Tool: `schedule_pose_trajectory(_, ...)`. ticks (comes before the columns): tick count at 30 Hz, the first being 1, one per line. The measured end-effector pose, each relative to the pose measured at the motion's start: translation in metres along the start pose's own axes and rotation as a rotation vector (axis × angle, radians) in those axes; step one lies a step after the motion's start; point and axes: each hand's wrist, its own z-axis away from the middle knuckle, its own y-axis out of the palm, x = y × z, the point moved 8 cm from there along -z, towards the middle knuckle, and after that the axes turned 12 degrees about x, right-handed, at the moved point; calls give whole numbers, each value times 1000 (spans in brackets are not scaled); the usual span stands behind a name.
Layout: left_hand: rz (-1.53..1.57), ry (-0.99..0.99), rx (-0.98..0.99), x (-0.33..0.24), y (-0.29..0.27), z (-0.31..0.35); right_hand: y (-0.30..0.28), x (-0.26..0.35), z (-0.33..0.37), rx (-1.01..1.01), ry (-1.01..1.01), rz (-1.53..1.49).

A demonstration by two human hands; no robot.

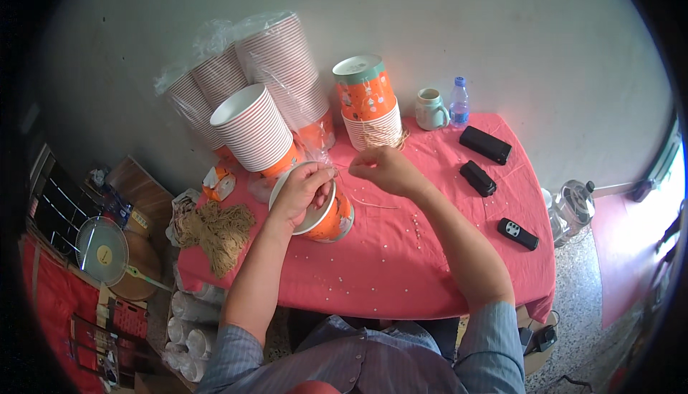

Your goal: Attaching string handles to decorative paper cups.

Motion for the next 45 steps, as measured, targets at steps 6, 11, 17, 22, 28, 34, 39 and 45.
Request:
schedule_pose_trajectory(6,-24,-26,3,1,-1,-1,-9,3,3,-121,-2,-233)
schedule_pose_trajectory(11,-126,-80,54,3,3,0,-27,-7,7,-261,45,-66)
schedule_pose_trajectory(17,-115,-85,-18,6,-2,2,-11,40,18,-148,-32,577)
schedule_pose_trajectory(22,-106,-39,-18,-10,11,8,22,74,27,64,-190,598)
schedule_pose_trajectory(28,-91,14,-38,-12,16,16,17,81,25,-3,-301,451)
schedule_pose_trajectory(34,-47,28,-53,-10,12,23,20,77,20,-27,-332,274)
schedule_pose_trajectory(39,9,43,-30,-7,16,25,22,63,14,-63,-316,130)
schedule_pose_trajectory(45,21,12,18,-6,18,27,24,55,10,-114,-305,71)
